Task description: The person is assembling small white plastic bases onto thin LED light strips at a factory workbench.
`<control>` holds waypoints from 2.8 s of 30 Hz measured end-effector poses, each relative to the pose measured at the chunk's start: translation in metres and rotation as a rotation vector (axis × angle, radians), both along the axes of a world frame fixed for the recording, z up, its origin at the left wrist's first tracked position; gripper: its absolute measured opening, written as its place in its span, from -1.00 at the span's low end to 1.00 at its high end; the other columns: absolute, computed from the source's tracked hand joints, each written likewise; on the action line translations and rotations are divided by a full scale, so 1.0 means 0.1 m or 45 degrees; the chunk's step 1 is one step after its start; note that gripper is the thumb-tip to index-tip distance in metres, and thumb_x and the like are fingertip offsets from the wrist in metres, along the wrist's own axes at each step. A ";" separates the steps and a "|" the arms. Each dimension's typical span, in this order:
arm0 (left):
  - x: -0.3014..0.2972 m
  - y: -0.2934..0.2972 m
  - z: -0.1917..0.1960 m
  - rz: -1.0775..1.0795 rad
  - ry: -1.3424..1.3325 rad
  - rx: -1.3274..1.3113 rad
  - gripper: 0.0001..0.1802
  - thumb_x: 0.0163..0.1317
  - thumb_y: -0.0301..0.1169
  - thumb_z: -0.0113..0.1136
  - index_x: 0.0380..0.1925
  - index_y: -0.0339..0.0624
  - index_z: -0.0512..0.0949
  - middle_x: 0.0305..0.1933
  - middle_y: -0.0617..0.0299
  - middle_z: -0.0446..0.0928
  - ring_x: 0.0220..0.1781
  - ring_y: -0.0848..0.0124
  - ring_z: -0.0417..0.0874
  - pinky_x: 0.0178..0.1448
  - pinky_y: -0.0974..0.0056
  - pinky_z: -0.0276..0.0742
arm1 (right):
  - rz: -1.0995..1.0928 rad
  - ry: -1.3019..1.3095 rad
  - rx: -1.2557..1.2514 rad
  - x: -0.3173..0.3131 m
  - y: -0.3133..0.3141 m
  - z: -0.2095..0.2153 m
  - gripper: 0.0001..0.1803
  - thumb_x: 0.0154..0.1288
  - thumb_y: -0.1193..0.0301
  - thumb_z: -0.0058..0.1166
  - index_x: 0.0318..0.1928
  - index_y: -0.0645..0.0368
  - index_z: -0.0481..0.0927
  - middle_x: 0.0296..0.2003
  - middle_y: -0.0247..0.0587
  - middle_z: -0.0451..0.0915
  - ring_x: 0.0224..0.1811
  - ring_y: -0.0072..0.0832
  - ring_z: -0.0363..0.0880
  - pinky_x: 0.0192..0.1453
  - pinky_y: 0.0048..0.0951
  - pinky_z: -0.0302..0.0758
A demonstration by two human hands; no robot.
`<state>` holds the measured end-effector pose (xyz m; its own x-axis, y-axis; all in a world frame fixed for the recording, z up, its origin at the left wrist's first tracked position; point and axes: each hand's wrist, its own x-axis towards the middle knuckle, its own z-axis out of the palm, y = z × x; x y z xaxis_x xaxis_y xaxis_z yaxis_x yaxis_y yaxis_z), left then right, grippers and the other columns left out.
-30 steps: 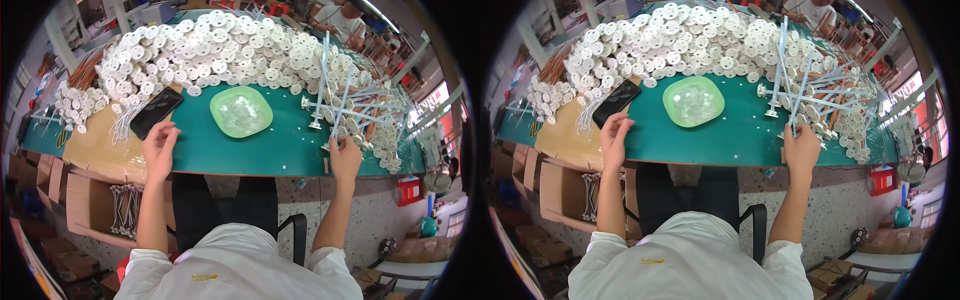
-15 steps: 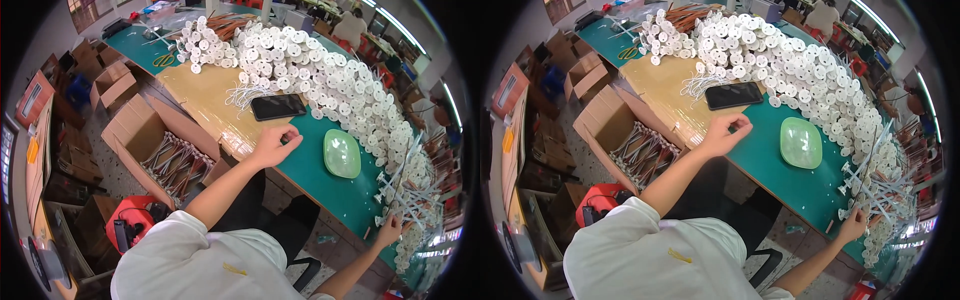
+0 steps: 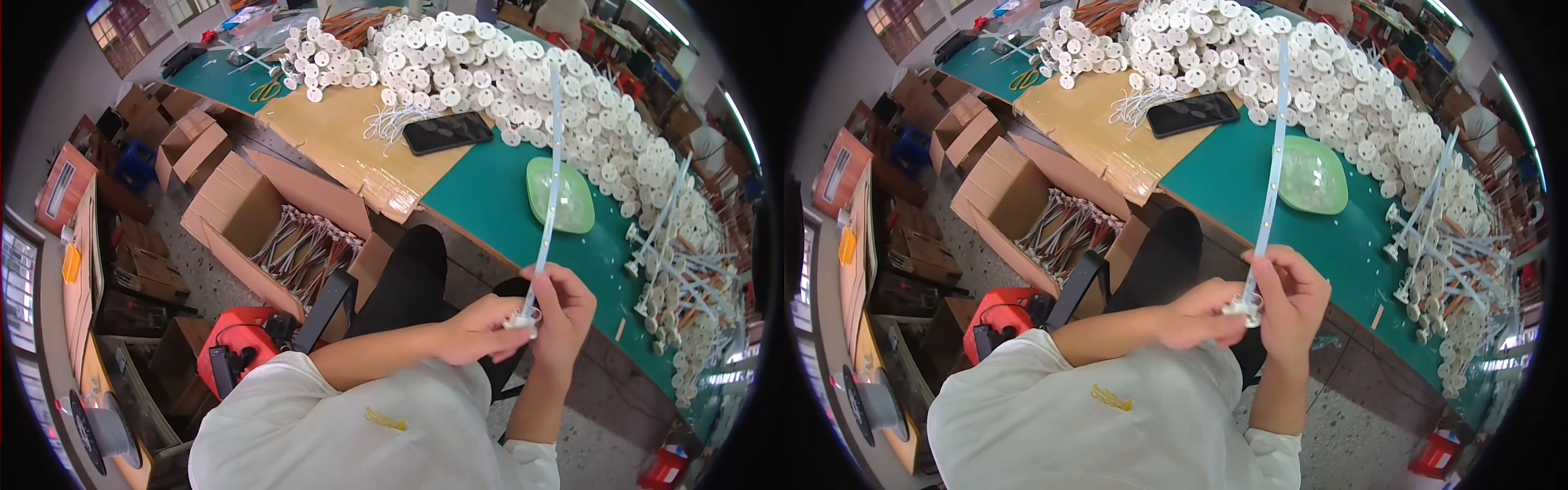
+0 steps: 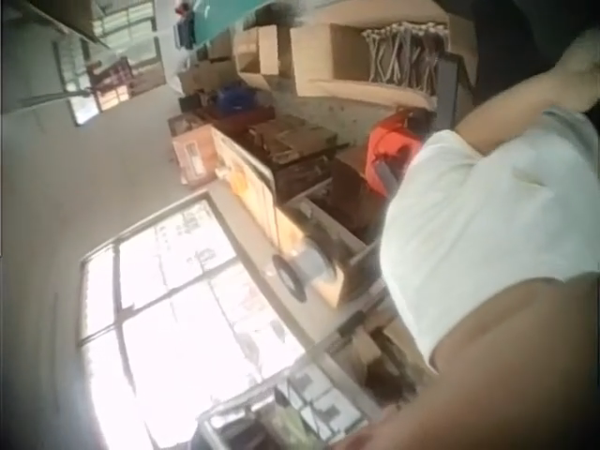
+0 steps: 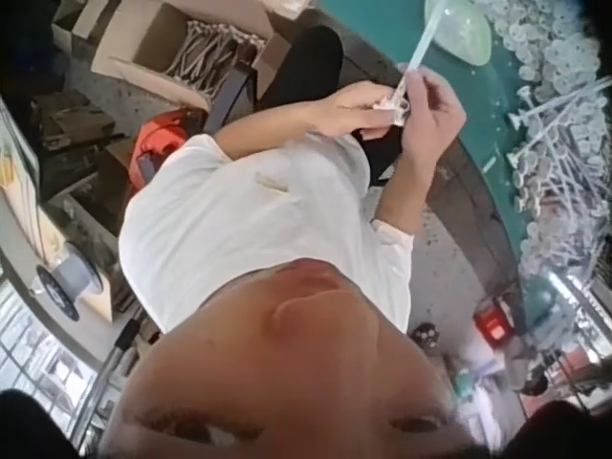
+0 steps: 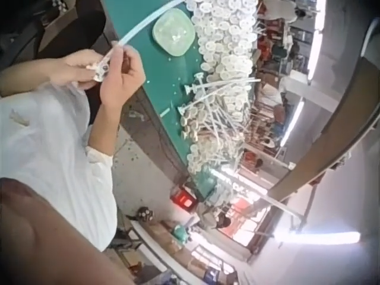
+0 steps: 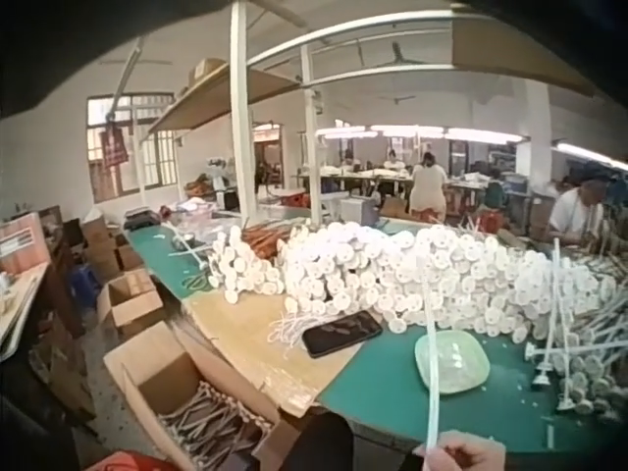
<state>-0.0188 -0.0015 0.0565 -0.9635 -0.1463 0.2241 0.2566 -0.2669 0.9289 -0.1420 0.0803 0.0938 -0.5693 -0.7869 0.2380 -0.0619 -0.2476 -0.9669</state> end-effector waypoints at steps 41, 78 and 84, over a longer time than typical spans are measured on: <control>-0.66 -1.30 -0.25 0.680 0.171 -0.364 -0.73 0.38 -0.26 0.02 -0.27 -0.27 0.51 -0.61 0.37 0.39 -0.56 0.62 0.34 -0.44 0.44 0.27 | -0.385 1.338 0.075 -0.82 -0.62 0.09 -0.85 0.04 0.60 0.27 -0.31 0.26 0.66 -0.38 -0.11 0.66 -0.41 -0.31 0.63 -0.35 -0.40 0.57; -0.77 -1.53 -0.61 0.713 0.072 -0.263 -0.63 0.45 -0.21 -0.09 -0.14 -0.37 0.48 -0.50 0.31 0.31 -0.44 0.56 0.28 -0.33 0.46 0.11 | -0.556 1.230 0.471 -1.59 -0.96 -0.32 -0.88 0.14 0.50 0.09 -0.30 0.26 0.52 -0.50 0.07 0.59 -0.39 0.01 0.61 -0.26 -0.08 0.55; -0.77 -1.60 -0.55 0.699 0.091 -0.245 -0.63 0.47 -0.23 -0.10 -0.14 -0.37 0.48 -0.48 0.30 0.33 -0.43 0.56 0.28 -0.32 0.44 0.13 | -0.454 1.183 0.248 -1.50 -0.90 -0.28 -0.84 0.15 0.51 0.08 -0.24 0.26 0.62 -0.45 0.03 0.64 -0.39 -0.04 0.63 -0.27 -0.17 0.57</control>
